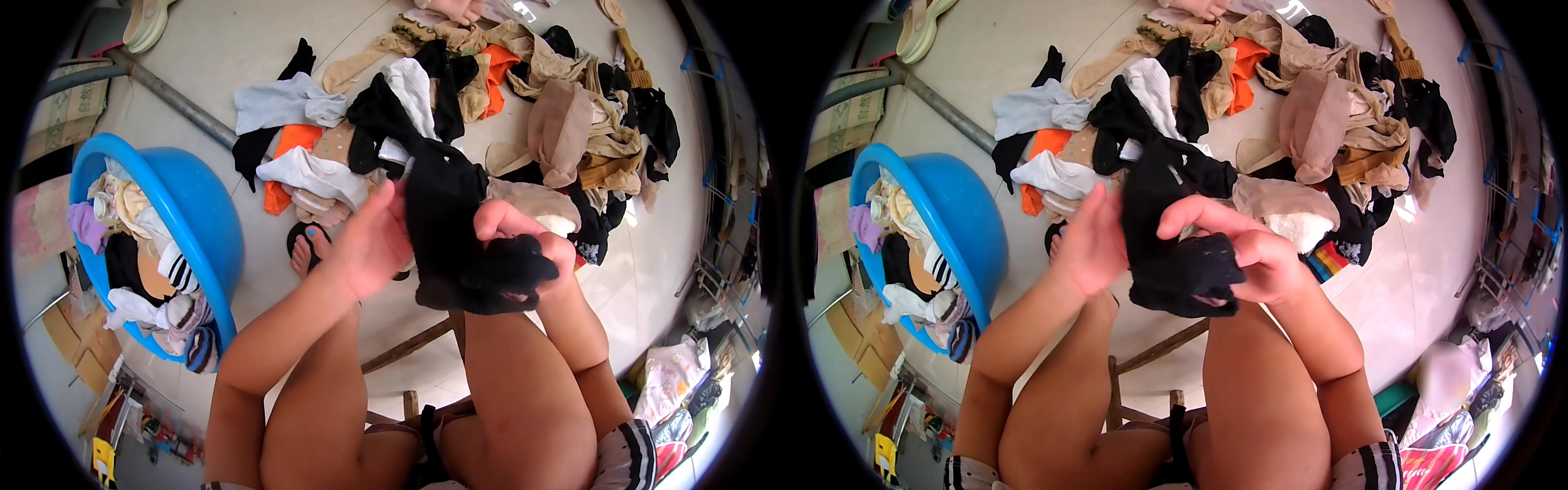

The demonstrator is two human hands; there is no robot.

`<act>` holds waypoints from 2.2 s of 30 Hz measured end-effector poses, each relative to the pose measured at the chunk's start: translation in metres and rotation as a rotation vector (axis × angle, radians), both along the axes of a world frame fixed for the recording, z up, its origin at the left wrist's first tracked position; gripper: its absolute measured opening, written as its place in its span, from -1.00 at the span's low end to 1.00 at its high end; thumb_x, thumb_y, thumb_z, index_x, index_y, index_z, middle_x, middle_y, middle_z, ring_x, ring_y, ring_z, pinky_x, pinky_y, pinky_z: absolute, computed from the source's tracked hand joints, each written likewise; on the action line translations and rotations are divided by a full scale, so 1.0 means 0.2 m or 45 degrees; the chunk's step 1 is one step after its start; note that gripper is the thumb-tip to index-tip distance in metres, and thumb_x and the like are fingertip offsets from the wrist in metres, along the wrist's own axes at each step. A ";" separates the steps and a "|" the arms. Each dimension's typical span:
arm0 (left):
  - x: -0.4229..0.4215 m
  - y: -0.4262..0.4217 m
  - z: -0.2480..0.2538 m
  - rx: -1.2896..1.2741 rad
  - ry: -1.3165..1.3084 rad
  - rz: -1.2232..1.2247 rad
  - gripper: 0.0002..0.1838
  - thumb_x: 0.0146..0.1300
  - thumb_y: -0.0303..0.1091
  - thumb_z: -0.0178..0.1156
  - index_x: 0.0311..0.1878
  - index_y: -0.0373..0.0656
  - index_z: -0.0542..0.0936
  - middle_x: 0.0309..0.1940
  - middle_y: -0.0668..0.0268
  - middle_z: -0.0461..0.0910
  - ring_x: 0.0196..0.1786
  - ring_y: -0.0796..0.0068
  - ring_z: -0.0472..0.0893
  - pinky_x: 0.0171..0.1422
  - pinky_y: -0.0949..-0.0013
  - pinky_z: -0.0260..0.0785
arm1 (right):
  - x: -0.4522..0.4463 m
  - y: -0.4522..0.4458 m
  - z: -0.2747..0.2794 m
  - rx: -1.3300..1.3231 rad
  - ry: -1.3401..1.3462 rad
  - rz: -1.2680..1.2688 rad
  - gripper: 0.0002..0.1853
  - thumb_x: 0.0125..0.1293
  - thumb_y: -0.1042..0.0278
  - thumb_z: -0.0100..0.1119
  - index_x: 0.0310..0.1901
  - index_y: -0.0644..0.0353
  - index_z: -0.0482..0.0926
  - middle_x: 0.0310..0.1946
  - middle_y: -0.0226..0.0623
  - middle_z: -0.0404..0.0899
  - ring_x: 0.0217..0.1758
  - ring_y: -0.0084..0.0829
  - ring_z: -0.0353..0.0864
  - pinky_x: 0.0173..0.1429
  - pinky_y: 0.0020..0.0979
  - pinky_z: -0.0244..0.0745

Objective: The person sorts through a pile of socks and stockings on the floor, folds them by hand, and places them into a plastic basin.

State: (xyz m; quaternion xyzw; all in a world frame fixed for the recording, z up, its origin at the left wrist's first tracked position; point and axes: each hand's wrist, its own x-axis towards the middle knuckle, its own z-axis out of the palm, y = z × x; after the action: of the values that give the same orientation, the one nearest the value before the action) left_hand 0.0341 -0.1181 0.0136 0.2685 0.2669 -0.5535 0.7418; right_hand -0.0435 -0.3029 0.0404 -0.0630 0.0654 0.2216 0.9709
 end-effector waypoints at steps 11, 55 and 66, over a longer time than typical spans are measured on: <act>0.13 -0.01 0.07 0.395 -0.808 -0.042 -0.65 0.11 -0.57 0.10 0.00 -0.27 0.36 -0.13 0.24 0.48 -0.12 0.44 0.53 -0.03 0.46 0.36 | -0.01 -0.04 -0.05 -2.004 0.083 -0.126 -0.65 0.21 0.44 0.05 0.04 0.25 0.32 -0.08 -0.36 0.39 -0.06 -0.53 0.40 0.10 -0.49 0.24; 0.02 0.11 0.13 0.524 -0.913 -0.023 -0.74 0.31 -0.28 -0.01 -0.05 -0.26 0.40 -0.35 0.50 0.39 -0.27 0.79 0.33 -0.18 0.62 0.22 | 0.27 0.23 0.11 -1.902 -0.200 0.075 -0.79 0.15 0.46 0.15 -0.16 0.32 0.51 -0.48 -0.35 0.51 -0.43 -0.61 0.45 -0.29 -0.57 0.37; 0.11 0.16 0.13 -0.226 0.151 0.471 -0.59 0.35 -0.31 -0.14 0.19 -0.32 0.24 0.14 0.14 0.34 0.22 0.32 0.33 0.32 0.23 0.17 | 0.33 0.24 0.10 -0.561 0.799 -0.218 -0.74 0.34 0.25 -0.12 -0.13 0.26 0.45 -0.23 -0.39 0.53 -0.12 -0.59 0.50 0.02 -0.51 0.38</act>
State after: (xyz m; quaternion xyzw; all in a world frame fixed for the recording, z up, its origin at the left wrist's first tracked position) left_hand 0.0562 -0.0853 0.0399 0.1153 0.3051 -0.4440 0.8346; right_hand 0.0217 -0.2540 0.0604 -0.1935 0.4101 0.1290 0.8819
